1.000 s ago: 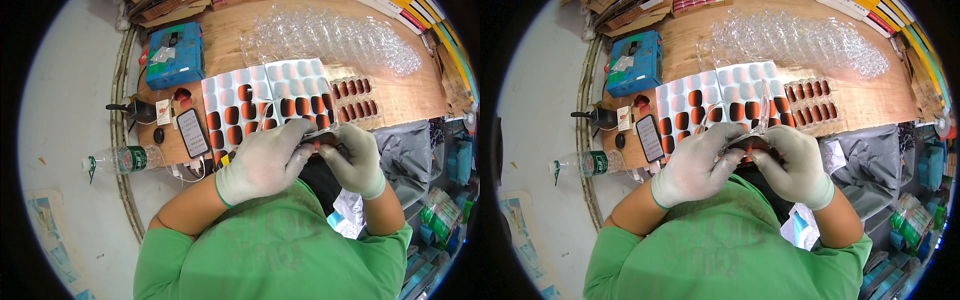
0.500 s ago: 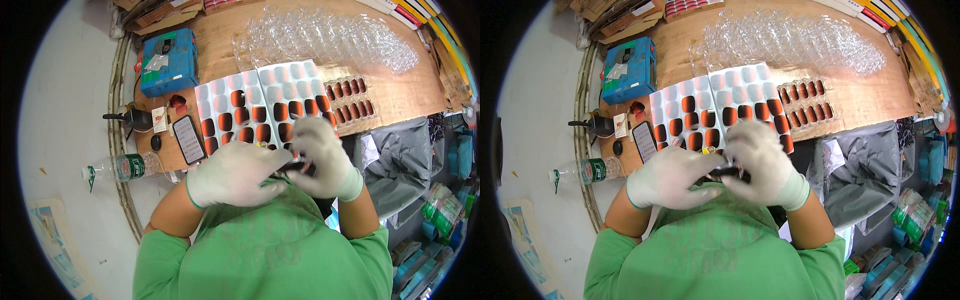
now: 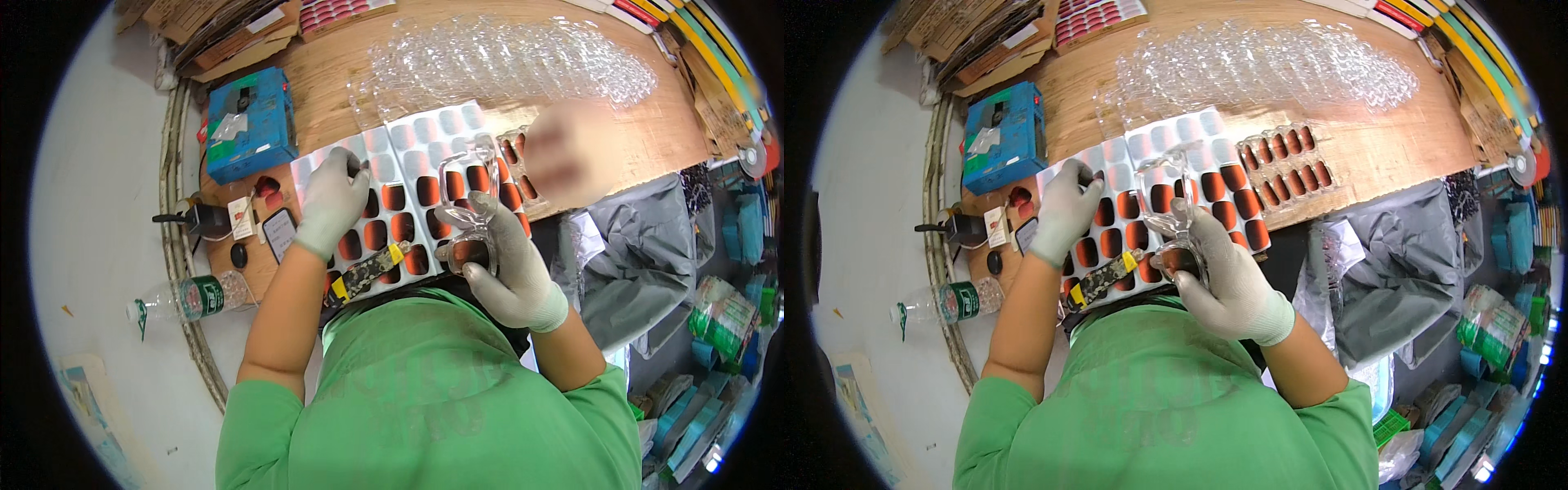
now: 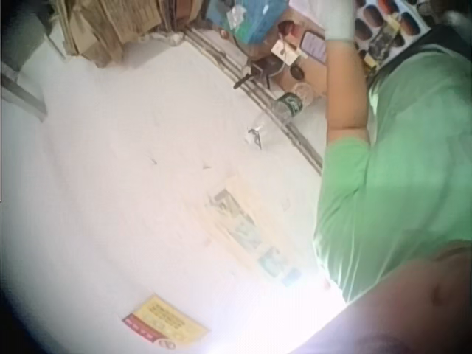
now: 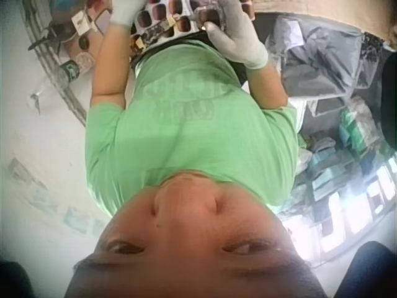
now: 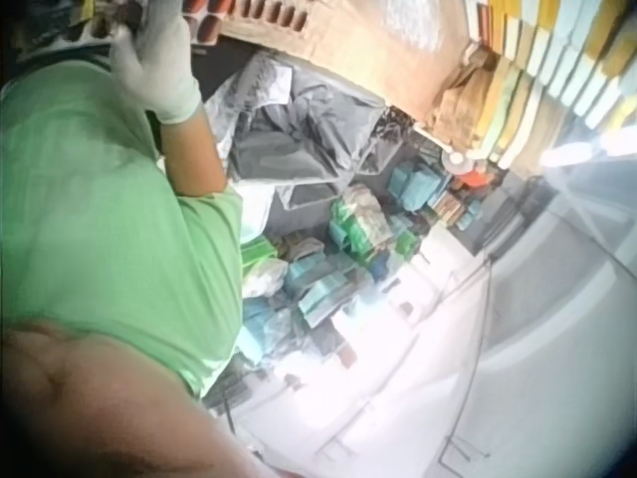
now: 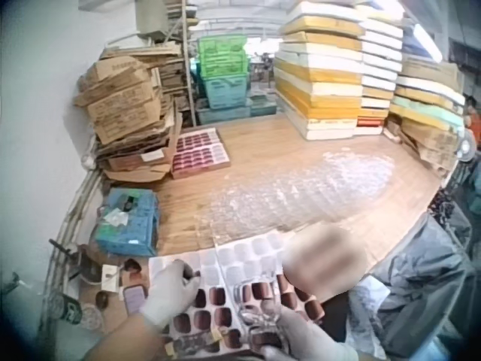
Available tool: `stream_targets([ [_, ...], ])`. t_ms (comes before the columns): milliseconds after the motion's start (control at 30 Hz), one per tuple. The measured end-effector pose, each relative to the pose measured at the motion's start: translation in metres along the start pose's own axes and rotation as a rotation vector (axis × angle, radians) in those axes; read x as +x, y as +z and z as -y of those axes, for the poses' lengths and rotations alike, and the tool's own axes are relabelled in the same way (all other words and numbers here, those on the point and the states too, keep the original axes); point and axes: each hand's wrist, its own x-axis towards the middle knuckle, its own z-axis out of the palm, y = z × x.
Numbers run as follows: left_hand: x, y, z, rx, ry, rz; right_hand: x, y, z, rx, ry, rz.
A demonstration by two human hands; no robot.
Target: The person repeatedly picks small dark cylindrical objects from a white tray, places them into clear plastic holders, and arranges the filled holders on the table. The process continues with multiple units being handled one at a time.
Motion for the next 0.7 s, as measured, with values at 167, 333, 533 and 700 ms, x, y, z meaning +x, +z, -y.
stream_targets([
  [167, -0.048, -0.024, -0.037, -1.147, -0.026, 0.489, 0.016, -0.002, 0.0, -0.408, 0.077, -0.009],
  [333, -0.058, -0.012, -0.046, -1.181, 0.001, 0.444, 0.024, 0.012, 0.004, -0.371, 0.071, -0.087],
  [533, -0.064, -0.033, -0.039, -1.249, 0.003, 0.574, 0.027, 0.003, 0.022, -0.291, 0.139, 0.183],
  [700, -0.078, -0.044, -0.059, -1.235, 0.001, 0.602, 0.014, 0.005, 0.011, -0.185, 0.128, 0.034],
])
